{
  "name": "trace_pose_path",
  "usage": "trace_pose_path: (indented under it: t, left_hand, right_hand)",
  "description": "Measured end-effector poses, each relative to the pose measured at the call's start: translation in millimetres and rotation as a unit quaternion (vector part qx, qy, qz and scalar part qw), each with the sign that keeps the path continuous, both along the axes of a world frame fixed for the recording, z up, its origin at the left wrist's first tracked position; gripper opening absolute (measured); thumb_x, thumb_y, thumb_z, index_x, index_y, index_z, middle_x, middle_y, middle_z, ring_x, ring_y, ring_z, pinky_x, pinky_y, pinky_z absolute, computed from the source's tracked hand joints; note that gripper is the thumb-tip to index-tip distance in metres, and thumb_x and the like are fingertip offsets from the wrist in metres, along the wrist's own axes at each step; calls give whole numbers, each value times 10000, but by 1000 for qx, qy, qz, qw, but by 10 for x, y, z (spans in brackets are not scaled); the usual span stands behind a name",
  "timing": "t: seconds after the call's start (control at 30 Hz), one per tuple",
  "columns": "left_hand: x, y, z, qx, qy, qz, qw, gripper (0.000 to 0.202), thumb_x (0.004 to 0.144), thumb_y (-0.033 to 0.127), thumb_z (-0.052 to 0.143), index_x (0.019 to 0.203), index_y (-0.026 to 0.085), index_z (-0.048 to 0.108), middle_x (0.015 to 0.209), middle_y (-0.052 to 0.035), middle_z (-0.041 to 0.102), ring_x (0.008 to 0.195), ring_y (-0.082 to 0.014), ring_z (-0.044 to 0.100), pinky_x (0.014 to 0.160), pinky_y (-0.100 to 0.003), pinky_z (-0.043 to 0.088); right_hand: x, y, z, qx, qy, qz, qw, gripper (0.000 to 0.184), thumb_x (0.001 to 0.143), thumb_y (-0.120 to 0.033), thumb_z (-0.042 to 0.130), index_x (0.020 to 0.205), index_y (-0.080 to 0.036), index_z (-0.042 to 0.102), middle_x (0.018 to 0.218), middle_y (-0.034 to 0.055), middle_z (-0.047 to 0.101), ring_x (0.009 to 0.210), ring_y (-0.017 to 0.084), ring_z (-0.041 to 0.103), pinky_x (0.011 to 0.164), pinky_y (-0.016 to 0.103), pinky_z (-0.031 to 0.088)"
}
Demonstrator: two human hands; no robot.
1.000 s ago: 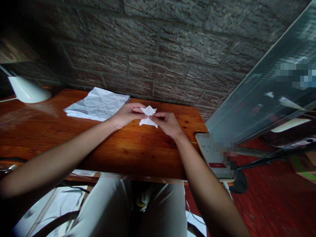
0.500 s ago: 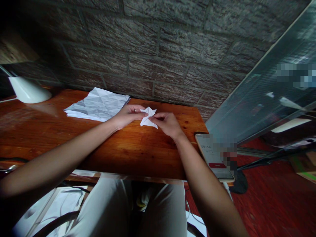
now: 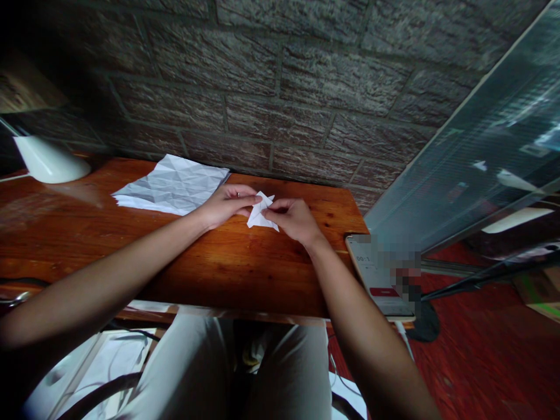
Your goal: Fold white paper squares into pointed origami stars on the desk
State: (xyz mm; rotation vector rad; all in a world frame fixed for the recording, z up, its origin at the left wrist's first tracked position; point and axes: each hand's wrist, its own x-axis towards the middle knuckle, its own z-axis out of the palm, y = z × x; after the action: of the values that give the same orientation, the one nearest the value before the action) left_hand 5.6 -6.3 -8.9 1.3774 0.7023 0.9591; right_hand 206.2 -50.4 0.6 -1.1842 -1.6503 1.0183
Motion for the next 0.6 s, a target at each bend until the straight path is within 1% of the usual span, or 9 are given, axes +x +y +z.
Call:
trace_pose_path:
  t: [0.1, 0.2, 0.33, 0.47, 0.6]
  left_hand:
    - [9, 18, -31, -24, -19, 5, 1000, 384, 680, 462, 930, 889, 162, 813, 900, -78, 794, 788, -177, 731, 720, -309, 607]
    - [21, 22, -51, -31, -24, 7, 999, 417, 668, 495, 938, 880, 157, 815, 889, -78, 790, 778, -174, 725, 714, -305, 601]
    - [35, 6, -38, -34, -24, 7, 999, 434, 646, 513, 947, 852, 155, 814, 870, -73, 787, 772, -174, 723, 718, -302, 596]
    - [46, -8, -18, -46, -29, 5, 999, 417, 646, 497, 946, 833, 151, 804, 874, -71, 784, 770, -167, 714, 733, -303, 587]
    - [48, -13, -24, -38, -24, 24, 999, 369, 648, 435, 947, 847, 160, 801, 838, -48, 768, 771, -152, 699, 734, -287, 566]
  right_hand:
    - [9, 3, 7, -1, 4, 19, 1000, 366, 698, -520, 850, 699, -169, 749, 660, -8, 657, 610, 122, 498, 624, 289, 390]
    - [20, 4, 12, -2, 7, 36, 999, 377, 691, -525, 859, 698, -165, 747, 660, -7, 650, 611, 122, 498, 623, 289, 390]
    - [15, 6, 10, -10, 10, 45, 999, 397, 659, -547, 878, 693, -172, 753, 651, -8, 660, 606, 122, 504, 603, 281, 389]
    - [4, 5, 4, -7, 11, 50, 999, 392, 658, -547, 882, 712, -176, 767, 675, -3, 685, 616, 124, 525, 613, 281, 408]
    - [8, 4, -8, -1, 2, 55, 999, 387, 682, -546, 870, 750, -173, 789, 700, 4, 704, 632, 129, 539, 619, 283, 407]
